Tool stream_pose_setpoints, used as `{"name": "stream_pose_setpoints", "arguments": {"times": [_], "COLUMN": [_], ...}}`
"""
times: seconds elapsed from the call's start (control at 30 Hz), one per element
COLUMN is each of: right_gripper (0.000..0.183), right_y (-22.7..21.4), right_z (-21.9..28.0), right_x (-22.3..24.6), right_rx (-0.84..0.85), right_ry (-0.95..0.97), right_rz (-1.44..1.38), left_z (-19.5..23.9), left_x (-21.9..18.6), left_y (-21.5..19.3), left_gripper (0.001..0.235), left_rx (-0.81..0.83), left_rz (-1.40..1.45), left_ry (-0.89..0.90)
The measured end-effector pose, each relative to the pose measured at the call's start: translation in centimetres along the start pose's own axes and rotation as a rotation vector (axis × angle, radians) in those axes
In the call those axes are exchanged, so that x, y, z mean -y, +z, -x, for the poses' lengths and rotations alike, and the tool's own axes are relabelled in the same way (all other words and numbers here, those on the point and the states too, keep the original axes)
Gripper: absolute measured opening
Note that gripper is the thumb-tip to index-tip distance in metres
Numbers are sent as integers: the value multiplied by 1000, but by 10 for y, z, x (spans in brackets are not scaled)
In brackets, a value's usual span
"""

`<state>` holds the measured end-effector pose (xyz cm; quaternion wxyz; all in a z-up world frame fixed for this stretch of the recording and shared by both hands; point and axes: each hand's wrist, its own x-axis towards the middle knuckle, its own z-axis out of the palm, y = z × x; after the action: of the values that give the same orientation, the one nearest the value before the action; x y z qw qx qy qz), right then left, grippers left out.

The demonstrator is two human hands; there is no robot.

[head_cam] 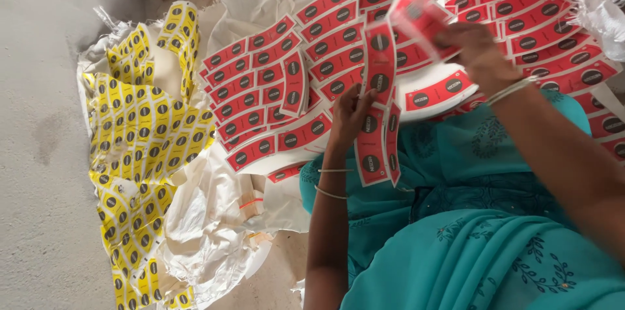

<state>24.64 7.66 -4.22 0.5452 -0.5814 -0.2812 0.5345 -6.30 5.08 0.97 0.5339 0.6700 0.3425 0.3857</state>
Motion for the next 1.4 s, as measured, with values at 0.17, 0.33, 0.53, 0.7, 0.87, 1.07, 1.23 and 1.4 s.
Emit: {"name": "stream_pose_setpoints", "arguments": {"times": [0.17, 0.33, 0.53, 0.7, 0.87, 1.07, 1.23, 1.4], "right_gripper": [28, 47, 58, 40, 7, 17, 24, 25], "right_y": [-14, 24, -10, -3, 63, 72, 33, -24], "right_z": [49, 137, 138, 139, 122, 129, 125, 114], "right_x": [5, -21, 36, 109, 94, 59, 60, 60], "right_rx": [302, 372, 897, 704, 669, 599, 403, 376], "right_ry": [-35, 200, -508, -858, -907, -141, -44, -74], "right_rz": [-710, -513, 165, 1470, 804, 377, 539, -218], "left_z": [-1, -12, -7, -1, -5, -7, -26, -21], "left_x": [1, 0, -5, -53, -38, -24, 3, 13], "left_y": [4, 18, 16, 35, 48, 50, 22, -13], "left_gripper": [32, 29, 25, 22, 31, 28, 17, 27], "left_rx": [-145, -269, -98, -381, -203, -349, -747, -832], "left_rz": [283, 663, 1272, 1159, 1140, 806, 625, 231], "left_ry": [-6, -17, 53, -266, -53, 16, 197, 158]}}
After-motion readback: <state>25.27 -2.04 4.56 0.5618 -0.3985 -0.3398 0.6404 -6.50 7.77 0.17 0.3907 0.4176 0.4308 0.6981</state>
